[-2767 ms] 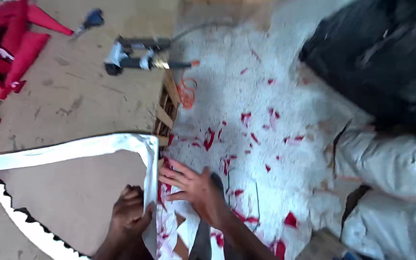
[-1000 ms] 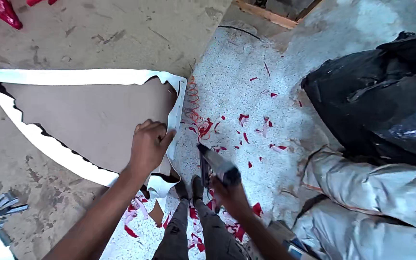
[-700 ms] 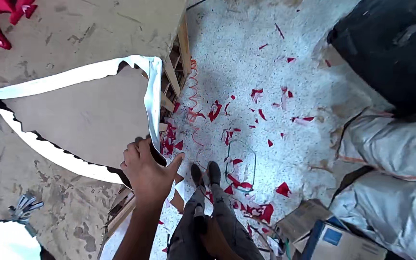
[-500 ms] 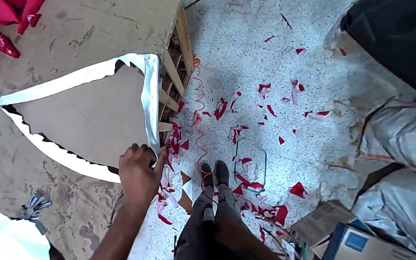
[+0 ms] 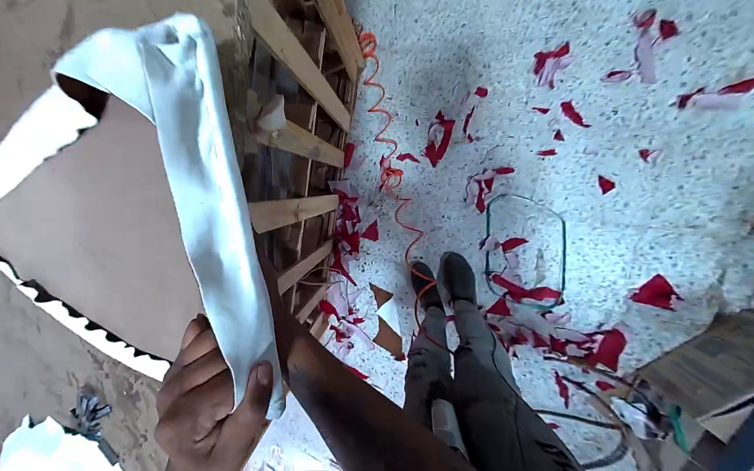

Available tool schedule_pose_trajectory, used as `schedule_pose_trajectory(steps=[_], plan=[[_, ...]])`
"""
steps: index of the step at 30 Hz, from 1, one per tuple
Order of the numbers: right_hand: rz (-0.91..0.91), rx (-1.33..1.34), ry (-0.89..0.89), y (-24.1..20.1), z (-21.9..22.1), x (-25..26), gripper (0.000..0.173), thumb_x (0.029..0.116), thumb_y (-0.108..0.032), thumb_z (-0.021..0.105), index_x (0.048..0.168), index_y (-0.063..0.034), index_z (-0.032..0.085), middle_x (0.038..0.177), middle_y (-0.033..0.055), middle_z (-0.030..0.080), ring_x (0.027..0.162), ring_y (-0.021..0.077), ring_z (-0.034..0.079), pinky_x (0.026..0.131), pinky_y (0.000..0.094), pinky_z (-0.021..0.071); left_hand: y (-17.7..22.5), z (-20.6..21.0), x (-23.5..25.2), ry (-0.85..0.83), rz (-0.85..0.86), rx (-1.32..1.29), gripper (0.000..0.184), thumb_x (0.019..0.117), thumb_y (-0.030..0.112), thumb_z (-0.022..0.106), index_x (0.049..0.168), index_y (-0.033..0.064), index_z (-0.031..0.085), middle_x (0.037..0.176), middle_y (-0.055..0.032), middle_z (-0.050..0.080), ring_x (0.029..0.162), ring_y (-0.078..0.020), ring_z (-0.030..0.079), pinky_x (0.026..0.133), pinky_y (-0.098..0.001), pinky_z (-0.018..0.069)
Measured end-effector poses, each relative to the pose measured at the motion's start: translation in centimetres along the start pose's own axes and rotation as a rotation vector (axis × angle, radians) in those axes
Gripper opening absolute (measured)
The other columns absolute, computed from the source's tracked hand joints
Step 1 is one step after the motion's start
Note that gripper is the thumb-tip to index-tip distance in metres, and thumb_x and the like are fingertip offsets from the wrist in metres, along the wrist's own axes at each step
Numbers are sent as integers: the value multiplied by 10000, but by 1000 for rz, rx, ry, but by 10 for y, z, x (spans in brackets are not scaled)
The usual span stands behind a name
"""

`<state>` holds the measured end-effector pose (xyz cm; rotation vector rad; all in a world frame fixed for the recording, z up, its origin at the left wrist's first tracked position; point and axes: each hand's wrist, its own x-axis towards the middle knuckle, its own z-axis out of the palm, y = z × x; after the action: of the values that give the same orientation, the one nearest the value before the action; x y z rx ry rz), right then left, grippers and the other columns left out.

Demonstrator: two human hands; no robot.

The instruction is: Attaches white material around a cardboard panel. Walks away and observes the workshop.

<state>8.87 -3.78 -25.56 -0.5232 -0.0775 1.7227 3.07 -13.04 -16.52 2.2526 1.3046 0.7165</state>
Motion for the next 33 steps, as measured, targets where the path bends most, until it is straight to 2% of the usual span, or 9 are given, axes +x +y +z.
schedule_pose_trajectory(steps=[2,5,11,15,17,20,24,29,33], plan=[[33,14,-10,-2,-11,-39,591,1110,-457,320,1647,-221,243,1568,36,469,1338,68,525,1091,318,469,-3,-3,1,1,2,-55,378,960,285,680,606,183,595,696,55,673,792,-94,654,840,-348,501],[167,-56,92,-41,3,-69,567,1089,-544,275,1594,-306,373,1507,-80,526,1313,13,526,1106,328,459,-4,-8,1,23,9,-120,378,947,267,698,599,178,580,687,55,673,771,-87,654,798,-334,498],[114,-198,-353,-102,-24,-132,982,972,-794,200,1641,-75,232,1674,144,304,1552,312,279,1273,556,245,-8,-12,0,51,31,-204,400,929,234,704,571,174,538,643,45,638,729,-109,632,761,-355,478],[155,-645,-151,-170,-103,-224,751,1074,-607,289,1419,-4,573,1339,224,658,1214,382,655,1021,545,558,-12,-13,2,49,17,-273,437,912,174,692,529,164,483,571,38,538,651,-125,564,703,-362,452],[408,-1243,87,-185,-166,-287,562,1011,-551,562,1335,-99,650,1310,117,671,1186,271,660,998,473,572,-13,-14,0,49,13,-294,438,901,156,683,521,162,465,556,42,510,629,-118,536,684,-352,427],[938,-1921,23,-173,-214,-350,964,744,-872,620,1323,-103,664,1393,189,609,1324,394,542,1107,632,422,-14,-14,-1,72,27,-312,448,904,152,685,519,158,457,551,42,490,624,-114,518,681,-345,415],[1147,-2120,3,-127,-230,-347,922,810,-759,641,1378,-35,607,1430,197,585,1362,407,502,1134,663,344,-16,-14,-5,97,35,-331,455,908,145,675,516,151,445,546,32,477,627,-129,518,690,-358,421],[741,-1718,540,-121,-201,-318,533,810,-321,779,1238,-43,625,1034,143,721,945,295,712,855,553,584,-19,-16,-4,103,83,-319,463,914,159,656,509,147,431,561,27,474,641,-136,524,675,-357,422],[91,-1615,252,-177,-86,-254,388,889,-309,732,1145,-32,641,925,12,720,823,88,706,759,333,625,-23,-18,-10,91,99,-301,428,912,174,625,508,143,484,562,30,495,649,-149,542,696,-378,442]])
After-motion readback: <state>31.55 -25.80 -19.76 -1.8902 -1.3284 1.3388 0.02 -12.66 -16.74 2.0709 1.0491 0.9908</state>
